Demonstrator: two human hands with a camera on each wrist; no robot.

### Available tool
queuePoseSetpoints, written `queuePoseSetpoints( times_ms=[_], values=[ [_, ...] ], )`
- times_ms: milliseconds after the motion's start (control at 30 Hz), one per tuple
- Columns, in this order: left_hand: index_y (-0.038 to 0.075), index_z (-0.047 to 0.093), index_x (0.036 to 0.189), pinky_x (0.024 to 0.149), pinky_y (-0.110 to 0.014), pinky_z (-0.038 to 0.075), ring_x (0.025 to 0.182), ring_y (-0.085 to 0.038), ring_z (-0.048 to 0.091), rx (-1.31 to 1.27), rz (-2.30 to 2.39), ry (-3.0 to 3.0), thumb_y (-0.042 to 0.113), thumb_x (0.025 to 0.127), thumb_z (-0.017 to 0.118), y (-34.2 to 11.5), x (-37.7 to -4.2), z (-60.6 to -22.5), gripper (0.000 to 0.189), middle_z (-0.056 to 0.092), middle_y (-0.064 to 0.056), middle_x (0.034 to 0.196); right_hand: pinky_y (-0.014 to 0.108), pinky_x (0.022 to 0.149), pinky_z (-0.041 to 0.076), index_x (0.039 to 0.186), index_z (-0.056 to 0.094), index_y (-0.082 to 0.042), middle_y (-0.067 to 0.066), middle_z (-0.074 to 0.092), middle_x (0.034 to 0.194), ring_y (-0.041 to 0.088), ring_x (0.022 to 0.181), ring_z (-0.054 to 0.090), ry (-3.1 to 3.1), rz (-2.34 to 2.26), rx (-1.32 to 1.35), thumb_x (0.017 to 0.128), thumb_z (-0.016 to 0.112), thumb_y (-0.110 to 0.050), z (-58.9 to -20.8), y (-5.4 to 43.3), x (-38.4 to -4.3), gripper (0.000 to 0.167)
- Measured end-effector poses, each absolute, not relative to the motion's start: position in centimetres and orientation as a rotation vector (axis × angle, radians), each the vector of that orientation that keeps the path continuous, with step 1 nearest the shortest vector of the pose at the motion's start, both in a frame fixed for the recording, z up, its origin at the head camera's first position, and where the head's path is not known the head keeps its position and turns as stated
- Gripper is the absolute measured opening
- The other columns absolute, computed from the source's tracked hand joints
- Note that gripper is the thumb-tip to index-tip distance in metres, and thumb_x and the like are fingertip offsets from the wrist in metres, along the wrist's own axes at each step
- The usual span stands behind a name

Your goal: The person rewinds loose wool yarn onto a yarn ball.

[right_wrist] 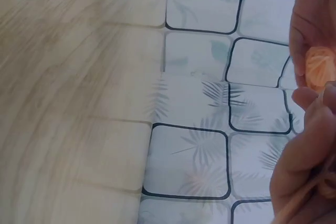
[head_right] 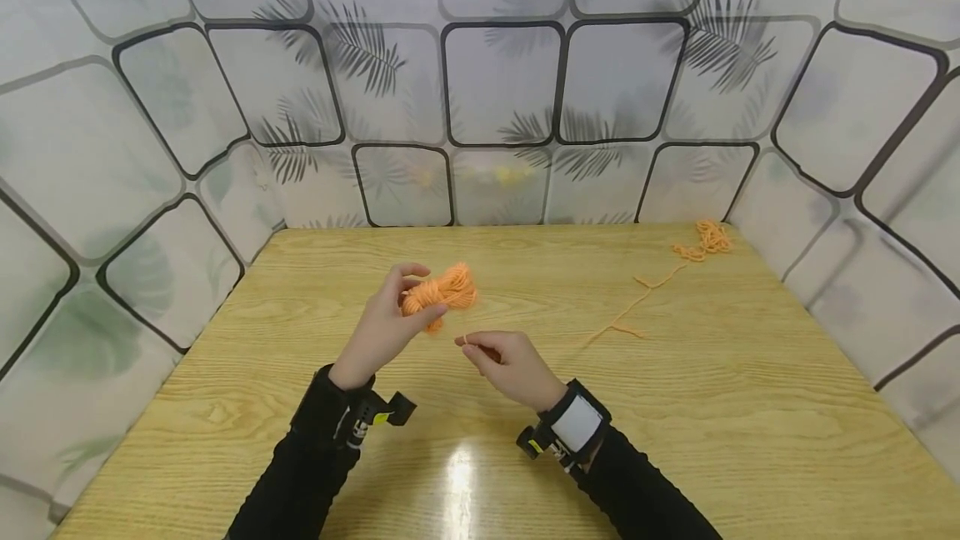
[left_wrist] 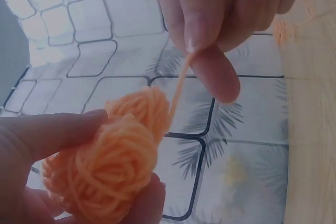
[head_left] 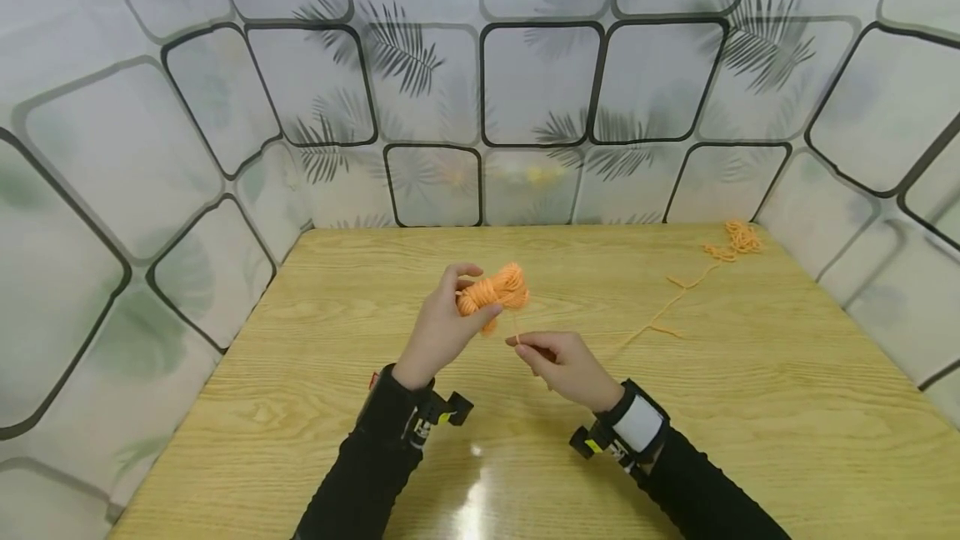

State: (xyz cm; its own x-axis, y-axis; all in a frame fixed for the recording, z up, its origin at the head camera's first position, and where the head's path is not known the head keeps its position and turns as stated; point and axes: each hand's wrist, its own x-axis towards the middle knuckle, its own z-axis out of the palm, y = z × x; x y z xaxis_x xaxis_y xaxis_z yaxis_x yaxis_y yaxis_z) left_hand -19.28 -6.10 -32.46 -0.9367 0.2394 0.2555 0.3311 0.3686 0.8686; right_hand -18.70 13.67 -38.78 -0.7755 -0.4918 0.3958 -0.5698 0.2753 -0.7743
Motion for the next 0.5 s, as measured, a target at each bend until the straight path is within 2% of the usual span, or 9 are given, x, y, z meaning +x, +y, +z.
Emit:
queuePoseSetpoints(
  times_ms=[233,500],
  values=[
    [0.010,0.049,0.118,0.058,-0.030,0.044,0.074,-0.018,0.055,-0.505,-1.543,-2.478,0.021,0.086,0.067,-6.3,-19.5,-32.5,0.038,0.056,-0.012,0.109,0.019,0.048,0.037,0.103,0.069,-0.001,-0.001,0.065,0.072,0.000,0.049,0.036,-2.506,1.355,1.081,0.094,0.053,-0.012,-37.8,13.2,-18.2,0.021],
    [0.010,0.054,0.116,0.062,-0.031,0.045,0.078,-0.018,0.055,-0.476,-1.373,-2.466,0.023,0.086,0.067,-6.2,-19.9,-32.8,0.035,0.058,-0.008,0.103,0.018,0.049,0.033,0.090,0.069,-0.011,-0.011,0.044,0.059,-0.001,0.050,0.033,-2.552,1.147,1.162,0.095,0.053,-0.020,-36.2,12.2,-17.6,0.020]
  ],
)
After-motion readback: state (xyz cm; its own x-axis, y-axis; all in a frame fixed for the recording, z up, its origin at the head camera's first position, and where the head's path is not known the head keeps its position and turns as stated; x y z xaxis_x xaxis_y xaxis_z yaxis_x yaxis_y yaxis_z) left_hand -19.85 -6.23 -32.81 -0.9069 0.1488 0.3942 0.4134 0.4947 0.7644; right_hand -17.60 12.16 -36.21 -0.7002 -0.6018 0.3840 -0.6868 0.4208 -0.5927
